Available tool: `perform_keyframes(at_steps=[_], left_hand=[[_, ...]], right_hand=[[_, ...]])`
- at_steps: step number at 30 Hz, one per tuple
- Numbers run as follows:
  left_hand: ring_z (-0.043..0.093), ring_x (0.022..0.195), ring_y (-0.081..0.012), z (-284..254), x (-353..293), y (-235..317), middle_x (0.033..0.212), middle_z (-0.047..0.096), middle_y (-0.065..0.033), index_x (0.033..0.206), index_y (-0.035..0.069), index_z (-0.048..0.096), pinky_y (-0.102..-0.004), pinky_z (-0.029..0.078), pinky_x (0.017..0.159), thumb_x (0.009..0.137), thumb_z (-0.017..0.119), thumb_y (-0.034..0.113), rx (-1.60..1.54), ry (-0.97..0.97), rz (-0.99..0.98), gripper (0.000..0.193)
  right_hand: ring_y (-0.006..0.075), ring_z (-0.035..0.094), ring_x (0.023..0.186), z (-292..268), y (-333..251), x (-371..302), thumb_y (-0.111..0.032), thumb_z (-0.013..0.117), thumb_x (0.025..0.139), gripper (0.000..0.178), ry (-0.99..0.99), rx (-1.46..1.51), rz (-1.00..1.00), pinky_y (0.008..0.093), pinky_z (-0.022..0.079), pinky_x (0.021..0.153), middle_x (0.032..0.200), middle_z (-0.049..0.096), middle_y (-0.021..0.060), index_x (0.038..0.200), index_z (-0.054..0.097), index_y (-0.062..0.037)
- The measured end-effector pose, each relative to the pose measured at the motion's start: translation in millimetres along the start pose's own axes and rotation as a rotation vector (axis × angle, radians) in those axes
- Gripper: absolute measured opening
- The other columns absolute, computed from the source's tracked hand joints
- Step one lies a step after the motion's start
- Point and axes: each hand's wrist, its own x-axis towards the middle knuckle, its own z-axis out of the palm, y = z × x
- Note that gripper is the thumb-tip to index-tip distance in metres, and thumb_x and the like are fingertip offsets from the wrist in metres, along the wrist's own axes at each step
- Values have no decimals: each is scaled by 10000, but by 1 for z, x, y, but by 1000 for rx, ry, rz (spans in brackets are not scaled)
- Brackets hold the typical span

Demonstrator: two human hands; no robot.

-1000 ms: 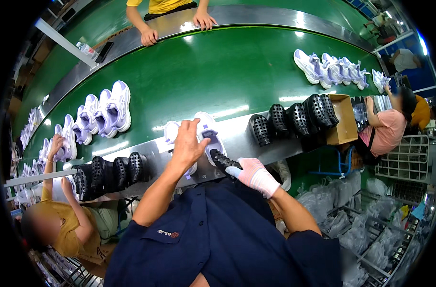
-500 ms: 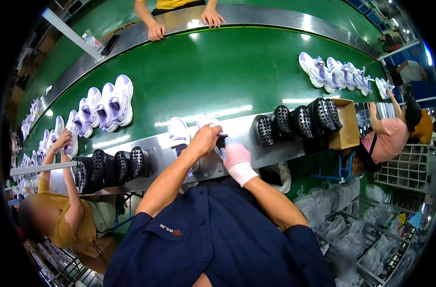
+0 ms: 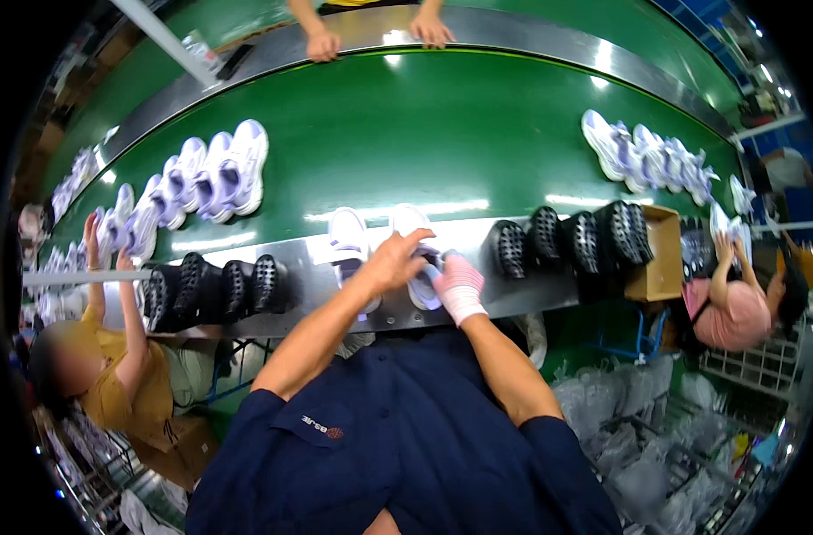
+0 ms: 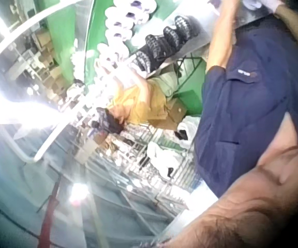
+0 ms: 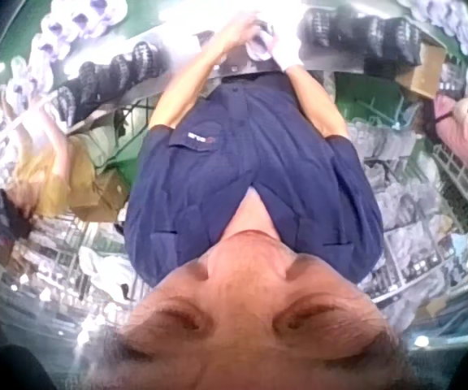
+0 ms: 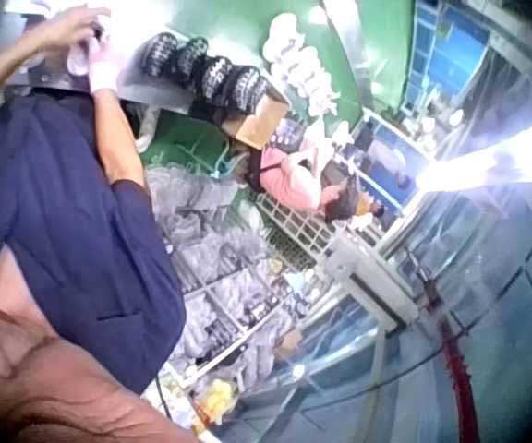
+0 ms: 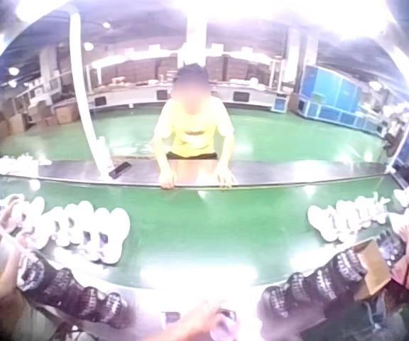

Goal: The person takes shoes and shoe soles from a conveyor belt, wipes the interior and exterior of the shoes, and places them back on the belt or into a container.

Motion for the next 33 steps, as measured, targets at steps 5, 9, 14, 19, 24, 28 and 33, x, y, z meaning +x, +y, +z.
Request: perform_keyframes(at_steps=[5,9,14,19,24,28,33], left_hand=[[623,1023,-411,-43,-94,67,1138,638,-213,1338,58,580,-434,523,892,839,755,95,127,296,-166,529],[605,1076,-419,-30,-129,27,1173,614,-244,1337,18,548,-472,506,935,878,737,223,274,354,-570,538],[596,1085,-431,15,-128,-8,1141,619,-251,1355,-4,529,-484,495,959,892,730,274,9,467,-410,576],[649,797,-354,-78,-179,8,900,646,-158,1111,39,657,-445,524,689,921,709,220,516,791,-590,267],[678,839,-381,-118,-239,-45,968,656,-172,1250,17,592,-473,539,700,906,741,335,788,875,-938,492],[676,799,-348,-120,-258,-67,936,643,-156,1227,8,602,-450,546,677,882,765,315,801,851,-873,490],[572,607,-255,-140,-227,28,761,561,-85,1179,-14,648,-383,476,541,828,825,182,646,992,-574,439]], right_hand=[[395,680,986,12,17,0,-511,687,886,488,46,29,-54,489,544,822,1049,699,199,1081,659,-64],[409,674,972,14,12,2,-544,684,880,521,12,-89,-70,499,539,828,1038,688,198,1072,679,-60],[421,674,980,18,2,2,-527,703,871,527,-25,-108,-140,502,538,828,1039,693,226,1061,709,-36],[390,697,918,-39,-2,-34,-377,709,896,421,172,-29,-243,462,553,801,997,713,209,1131,698,-27],[353,708,831,-58,-24,-58,-254,707,914,291,189,201,-375,413,553,757,933,728,182,1085,704,-20],[334,707,770,-46,-54,-66,-212,705,910,248,60,289,-432,396,547,734,859,721,183,1084,718,-35],[142,697,809,-45,-102,-78,-232,704,954,303,-259,692,-270,299,550,745,912,744,107,1134,693,12]])
